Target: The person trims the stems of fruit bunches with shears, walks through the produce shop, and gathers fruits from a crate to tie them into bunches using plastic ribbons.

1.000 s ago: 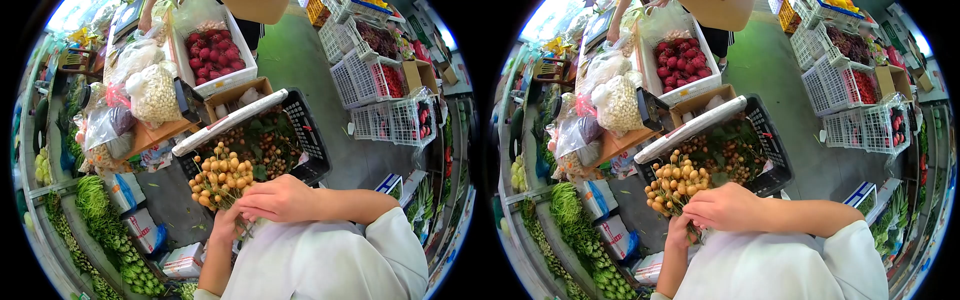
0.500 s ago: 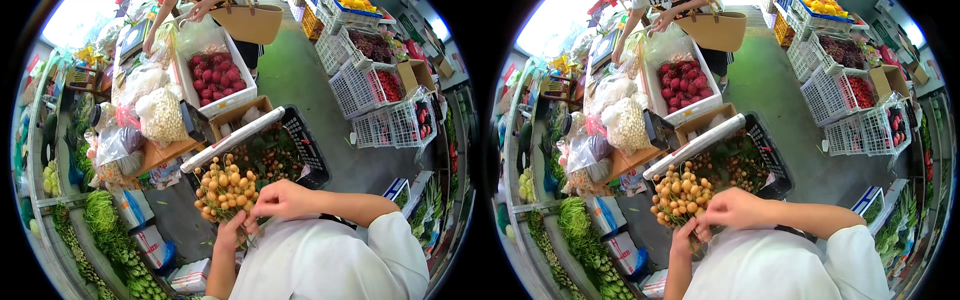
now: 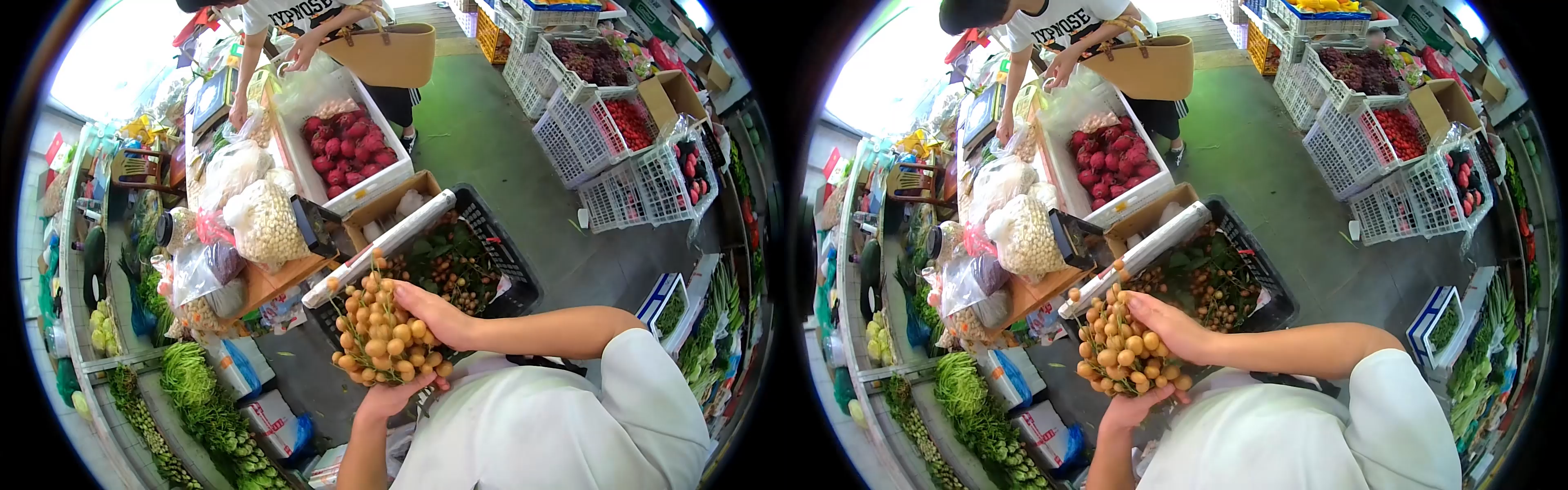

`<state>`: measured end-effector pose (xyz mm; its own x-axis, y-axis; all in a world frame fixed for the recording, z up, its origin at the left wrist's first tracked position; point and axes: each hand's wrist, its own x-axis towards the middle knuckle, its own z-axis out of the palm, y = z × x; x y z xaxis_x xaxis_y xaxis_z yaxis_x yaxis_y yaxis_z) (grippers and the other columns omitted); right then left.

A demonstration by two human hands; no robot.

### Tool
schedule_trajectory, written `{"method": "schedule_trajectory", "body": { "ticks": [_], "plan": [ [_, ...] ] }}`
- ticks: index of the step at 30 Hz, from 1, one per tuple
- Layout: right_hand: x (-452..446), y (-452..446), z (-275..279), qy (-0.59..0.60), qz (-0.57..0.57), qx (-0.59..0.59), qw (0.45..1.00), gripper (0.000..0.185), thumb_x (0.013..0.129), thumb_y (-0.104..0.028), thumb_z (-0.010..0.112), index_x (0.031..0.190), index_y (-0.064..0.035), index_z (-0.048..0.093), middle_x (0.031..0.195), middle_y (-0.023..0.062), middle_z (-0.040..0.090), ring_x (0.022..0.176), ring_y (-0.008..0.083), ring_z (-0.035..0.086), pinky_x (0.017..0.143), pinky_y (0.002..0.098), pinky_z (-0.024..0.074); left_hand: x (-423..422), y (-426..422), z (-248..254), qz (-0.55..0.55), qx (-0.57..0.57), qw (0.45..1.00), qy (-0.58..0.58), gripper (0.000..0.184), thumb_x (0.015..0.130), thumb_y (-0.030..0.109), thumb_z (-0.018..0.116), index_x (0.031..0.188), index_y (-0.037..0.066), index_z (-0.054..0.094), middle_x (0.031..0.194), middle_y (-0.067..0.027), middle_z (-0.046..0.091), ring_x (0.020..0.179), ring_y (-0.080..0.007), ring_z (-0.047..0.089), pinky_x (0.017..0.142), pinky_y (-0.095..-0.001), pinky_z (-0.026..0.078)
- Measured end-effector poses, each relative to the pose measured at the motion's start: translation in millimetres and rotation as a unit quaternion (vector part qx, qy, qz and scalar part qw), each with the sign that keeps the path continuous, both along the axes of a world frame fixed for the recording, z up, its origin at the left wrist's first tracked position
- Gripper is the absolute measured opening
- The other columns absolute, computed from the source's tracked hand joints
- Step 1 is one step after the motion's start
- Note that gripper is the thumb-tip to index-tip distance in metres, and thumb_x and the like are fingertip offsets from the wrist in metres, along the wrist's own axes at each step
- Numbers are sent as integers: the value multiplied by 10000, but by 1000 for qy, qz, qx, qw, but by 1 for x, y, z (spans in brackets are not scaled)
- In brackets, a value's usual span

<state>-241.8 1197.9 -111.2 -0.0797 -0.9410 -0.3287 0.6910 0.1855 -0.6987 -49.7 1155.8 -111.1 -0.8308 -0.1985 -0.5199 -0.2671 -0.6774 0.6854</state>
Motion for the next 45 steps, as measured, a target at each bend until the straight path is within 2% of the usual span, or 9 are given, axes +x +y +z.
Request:
{"method": "schedule_trajectory", "body": {
  "ticks": [6,13,17,20,21,24,29,39,45],
  "plan": [
    [5,0,-16,-46,-5,-43,998,566,1129,-385,392,1553,-13,354,1501,88,492,1367,148,480,1162,312,382,-7,-4,2,-43,6,999,15,280,981,58,684,1226,-42,593,1086,-120,696,933,-205,694,871,-362,587],
    [-3,-3,-16,-62,47,-55,995,597,1129,-412,384,1589,-40,304,1488,73,496,1349,143,489,1142,305,401,7,4,-5,-22,18,1000,-11,259,981,167,682,1114,-20,563,823,-50,567,706,-152,536,654,-320,488],
    [-28,5,-4,47,121,-27,991,613,1117,-468,390,1590,-82,339,1481,74,501,1334,149,491,1073,300,465,27,7,0,38,77,995,-40,319,961,200,675,1119,-26,514,757,-25,467,600,-135,410,552,-305,375],
    [-41,10,-7,133,157,75,976,585,1086,-558,397,1458,-136,557,1237,94,678,1028,174,671,721,332,580,35,15,3,47,60,996,-51,342,962,243,671,1089,-32,512,700,-12,424,576,-132,389,518,-305,335],
    [-48,12,-10,269,145,76,949,529,1072,-527,470,1255,-78,684,1004,83,732,824,196,693,671,338,555,37,16,3,45,65,996,-46,359,958,255,681,1083,-36,512,678,-2,399,564,-131,378,503,-306,319],
    [-52,17,-12,555,6,-42,831,189,926,-223,763,1041,-74,747,816,55,617,679,163,578,600,300,471,40,13,11,48,147,988,8,334,972,283,669,996,-15,522,679,-9,413,574,-141,402,521,-306,337],
    [-53,19,3,513,-13,-135,847,167,901,-145,782,1060,-105,751,867,39,584,681,164,577,606,307,481,48,14,9,47,223,973,31,390,950,326,678,998,-26,517,656,17,348,529,-120,354,479,-290,286],
    [-74,10,15,625,183,-223,726,198,933,-194,708,1089,-76,744,986,80,649,741,259,663,676,364,543,51,6,18,32,206,978,10,393,960,283,681,1098,-48,520,673,17,343,546,-105,339,478,-269,264],
    [-82,2,19,436,339,-112,826,249,915,-192,696,1090,-21,738,965,124,725,750,284,668,690,380,545,54,5,12,18,220,975,8,374,981,230,660,1179,-62,537,690,13,359,564,-101,343,487,-263,276]
  ]
}}
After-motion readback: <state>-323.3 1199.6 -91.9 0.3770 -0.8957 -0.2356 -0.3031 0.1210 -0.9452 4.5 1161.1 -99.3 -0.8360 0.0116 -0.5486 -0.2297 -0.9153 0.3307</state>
